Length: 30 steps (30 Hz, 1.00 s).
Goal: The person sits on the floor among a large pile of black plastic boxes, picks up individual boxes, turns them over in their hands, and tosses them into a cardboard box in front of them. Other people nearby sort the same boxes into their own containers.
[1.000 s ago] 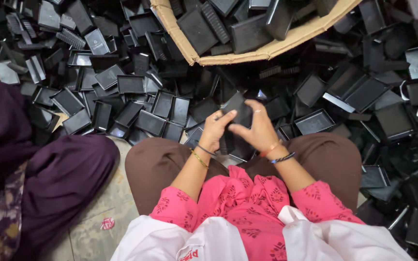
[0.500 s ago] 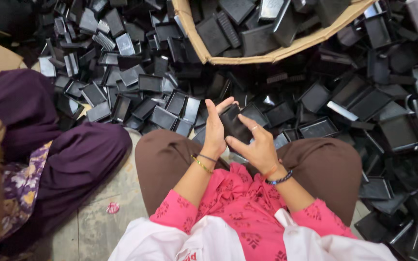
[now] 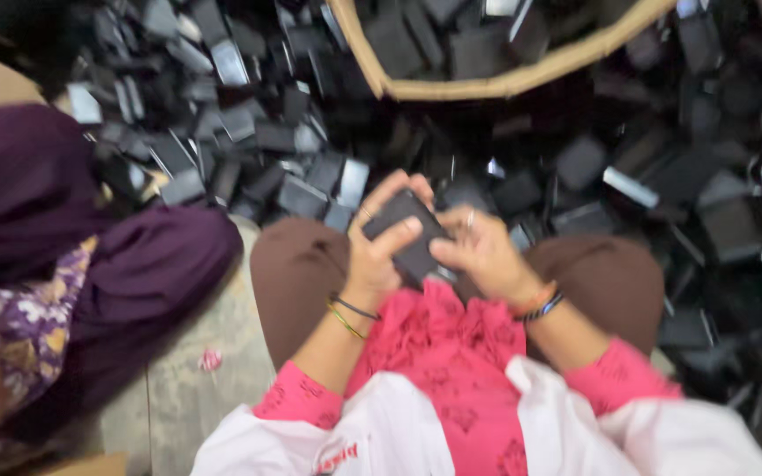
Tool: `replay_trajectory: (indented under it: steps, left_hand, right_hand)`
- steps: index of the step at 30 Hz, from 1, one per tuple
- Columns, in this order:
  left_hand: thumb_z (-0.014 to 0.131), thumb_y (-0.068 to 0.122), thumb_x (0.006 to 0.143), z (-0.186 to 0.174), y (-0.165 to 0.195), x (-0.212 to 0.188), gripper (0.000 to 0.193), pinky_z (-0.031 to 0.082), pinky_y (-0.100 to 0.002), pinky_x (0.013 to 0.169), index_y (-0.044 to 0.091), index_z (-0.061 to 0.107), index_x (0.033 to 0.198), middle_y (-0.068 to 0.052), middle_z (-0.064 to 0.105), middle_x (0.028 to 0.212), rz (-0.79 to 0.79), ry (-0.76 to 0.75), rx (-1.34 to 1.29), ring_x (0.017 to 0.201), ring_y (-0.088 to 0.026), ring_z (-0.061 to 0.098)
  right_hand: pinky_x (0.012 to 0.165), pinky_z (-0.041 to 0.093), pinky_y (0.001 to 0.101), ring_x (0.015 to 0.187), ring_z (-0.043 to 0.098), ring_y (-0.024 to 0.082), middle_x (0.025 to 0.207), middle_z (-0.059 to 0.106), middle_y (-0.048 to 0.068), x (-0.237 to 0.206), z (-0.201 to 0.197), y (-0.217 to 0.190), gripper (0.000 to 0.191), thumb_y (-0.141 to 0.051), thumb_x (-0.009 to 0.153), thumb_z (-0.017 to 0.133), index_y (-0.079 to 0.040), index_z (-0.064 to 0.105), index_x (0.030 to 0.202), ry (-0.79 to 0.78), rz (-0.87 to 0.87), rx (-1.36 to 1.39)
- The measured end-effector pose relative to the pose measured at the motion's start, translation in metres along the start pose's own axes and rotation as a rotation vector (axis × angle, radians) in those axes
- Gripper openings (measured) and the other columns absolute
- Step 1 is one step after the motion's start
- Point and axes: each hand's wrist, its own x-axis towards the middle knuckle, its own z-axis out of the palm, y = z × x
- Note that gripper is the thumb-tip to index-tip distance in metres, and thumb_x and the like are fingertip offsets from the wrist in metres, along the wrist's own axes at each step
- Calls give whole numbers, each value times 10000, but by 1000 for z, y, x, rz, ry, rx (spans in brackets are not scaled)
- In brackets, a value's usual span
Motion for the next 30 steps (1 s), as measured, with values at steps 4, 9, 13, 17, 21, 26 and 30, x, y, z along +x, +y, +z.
replay_trajectory:
  steps: [4, 9, 13, 17, 21, 26, 30]
  left_hand:
    - [594, 142, 1089, -35, 16, 18, 491, 428, -377, 1209, 64, 422, 1543, -130, 570, 1498, 259, 13, 252, 1342, -204, 567]
    - [596, 294, 1029, -132, -23, 70, 446, 482, -343, 980, 88, 491, 1410, -82, 627, 1363, 199, 532, -32, 1187, -207, 635]
    - [628, 313, 975, -189, -58, 87, 350, 492, -312, 831, 107, 567, 1251, -23, 661, 1147, -22, 798, 94, 971, -130, 633]
    - [705, 354, 1038, -191, -77, 89, 348, 445, -317, 745, 47, 582, 1144, -74, 604, 1049, -209, 618, 82, 850, -154, 525]
    - [753, 298, 948, -149, -89, 74, 528, 474, -292, 873, 112, 455, 1341, -21, 614, 1123, -415, 260, 485, 984, -112, 584]
    - [737, 158, 866, -143, -100, 68, 569, 516, -324, 889, 98, 484, 1372, -37, 640, 1057, -275, 266, 219, 928, -155, 626]
    - [719, -6, 819, -172, -93, 91, 419, 516, -315, 844, 46, 585, 1213, -50, 645, 952, -64, 592, -39, 858, -167, 611]
  right_hand:
    - [799, 575, 417, 933, 705, 341, 1027, 719, 195, 50, -17, -73, 288, -100, 814, 872, 38, 708, 1005, 42, -924, -1100]
    - [681, 500, 440, 784, 623, 344, 891, 642, 193, 109, -46, -30, 294, -211, 980, 781, 58, 665, 963, 346, -806, -1237]
    - [783, 522, 505, 905, 618, 396, 926, 617, 202, 68, -44, 108, 396, -355, 701, 819, -24, 667, 855, 5, -94, -1489]
    - [725, 559, 467, 907, 692, 379, 1000, 695, 211, 22, -68, 212, 549, -374, 674, 840, -4, 659, 1037, -117, 233, -1680]
    - [738, 576, 388, 875, 730, 345, 955, 759, 184, 34, -91, 220, 324, -313, 843, 789, -36, 707, 990, 46, 399, -1034]
    - [798, 571, 347, 929, 725, 388, 1036, 713, 179, 72, -84, 179, 284, -224, 866, 804, -32, 709, 1051, 31, 95, -369]
    - [759, 566, 450, 893, 704, 385, 1012, 689, 199, 84, -100, 170, 332, -306, 887, 790, -14, 682, 1002, 266, -33, -1394]
